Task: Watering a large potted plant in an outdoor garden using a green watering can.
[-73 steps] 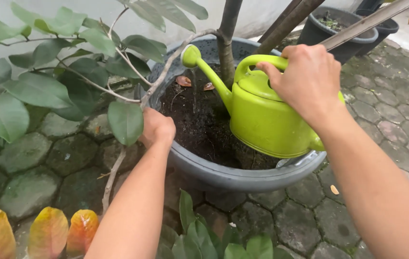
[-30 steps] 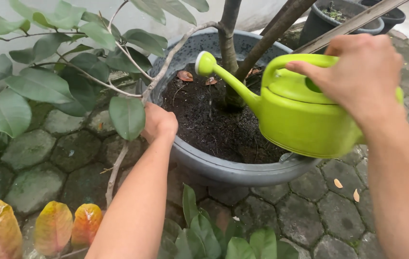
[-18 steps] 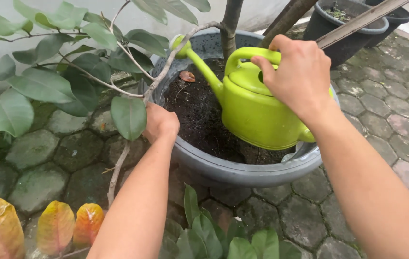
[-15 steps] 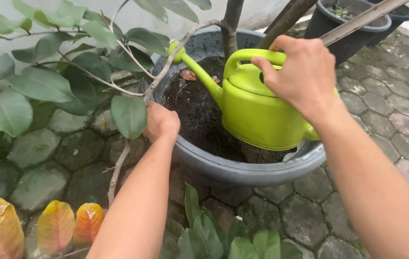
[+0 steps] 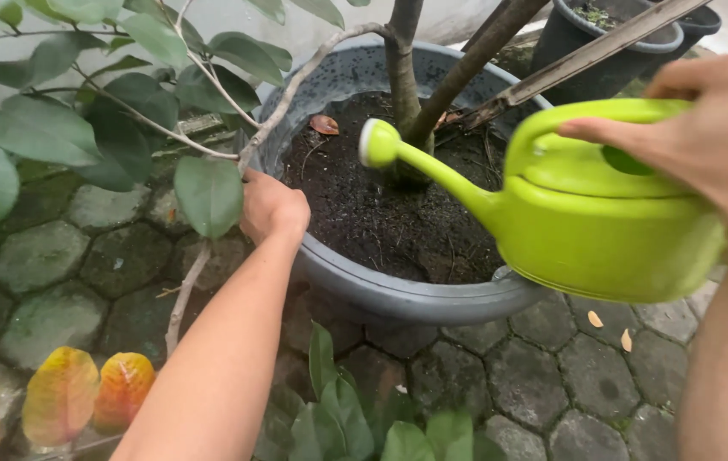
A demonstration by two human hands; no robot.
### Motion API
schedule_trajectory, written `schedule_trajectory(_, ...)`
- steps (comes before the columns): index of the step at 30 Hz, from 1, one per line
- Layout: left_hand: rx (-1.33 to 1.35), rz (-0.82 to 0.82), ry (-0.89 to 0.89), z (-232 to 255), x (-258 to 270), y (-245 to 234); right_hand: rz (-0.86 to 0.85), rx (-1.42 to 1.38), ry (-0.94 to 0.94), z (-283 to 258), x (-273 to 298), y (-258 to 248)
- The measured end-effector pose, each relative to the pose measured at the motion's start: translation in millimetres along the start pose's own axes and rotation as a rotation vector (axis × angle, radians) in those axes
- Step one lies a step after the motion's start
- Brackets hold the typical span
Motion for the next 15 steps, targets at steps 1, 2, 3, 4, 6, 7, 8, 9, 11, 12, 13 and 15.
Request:
schedule_trajectory(1, 0.002, -0.002, 0.002, 1, 2, -2, 0.0, 0.004, 0.001, 15, 6, 4)
schedule_trajectory(2, 0.029, -0.01, -0.012, 0, 4, -4, -0.045, 0.015, 0.022, 33, 13, 12)
schedule_trajectory(3, 0.053, -0.019, -0.024, 0, 5, -5, -0.091, 0.024, 0.048, 51, 20, 21)
schedule_trajectory(4, 0.053, -0.022, -0.02, 1, 2, -2, -0.092, 0.027, 0.052, 74, 25, 28)
schedule_trajectory(6, 0.028, 0.007, 0.009, 0, -2, 1, -0.114, -0.171, 0.18, 129, 41, 47)
schedule_trajectory(7, 0.026, -0.002, 0.009, 1, 1, 0, -0.121, -0.167, 0.184, 136, 45, 49)
schedule_trajectory(8, 0.016, 0.005, 0.004, 1, 3, -3, -0.151, -0.172, 0.261, 150, 51, 53)
schedule_trajectory(9, 0.012, 0.017, 0.004, 4, 3, -7, -0.173, -0.177, 0.337, 165, 55, 56)
schedule_trajectory(11, 0.019, 0.003, -0.006, 5, 4, -8, -0.208, -0.184, 0.451, 189, 61, 61)
schedule_trajectory(12, 0.021, -0.007, -0.019, 3, 5, -8, -0.244, -0.198, 0.562, 204, 68, 66)
schedule_trajectory(13, 0.018, -0.011, -0.023, -3, 0, 0, -0.25, -0.197, 0.562, 224, 69, 76)
schedule_trajectory(15, 0.001, 0.066, 0.066, -1, -9, 5, -0.363, -0.35, 0.587, 261, 71, 108)
Point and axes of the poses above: each hand's wrist, its own x-axis away from the middle knuckle, its own y-axis out of the palm, z = x × y, the point moved 10 cm from there along -x, towards the middle knuckle, and after that the axes turned 1 degree about y, right-handed, at the moved point
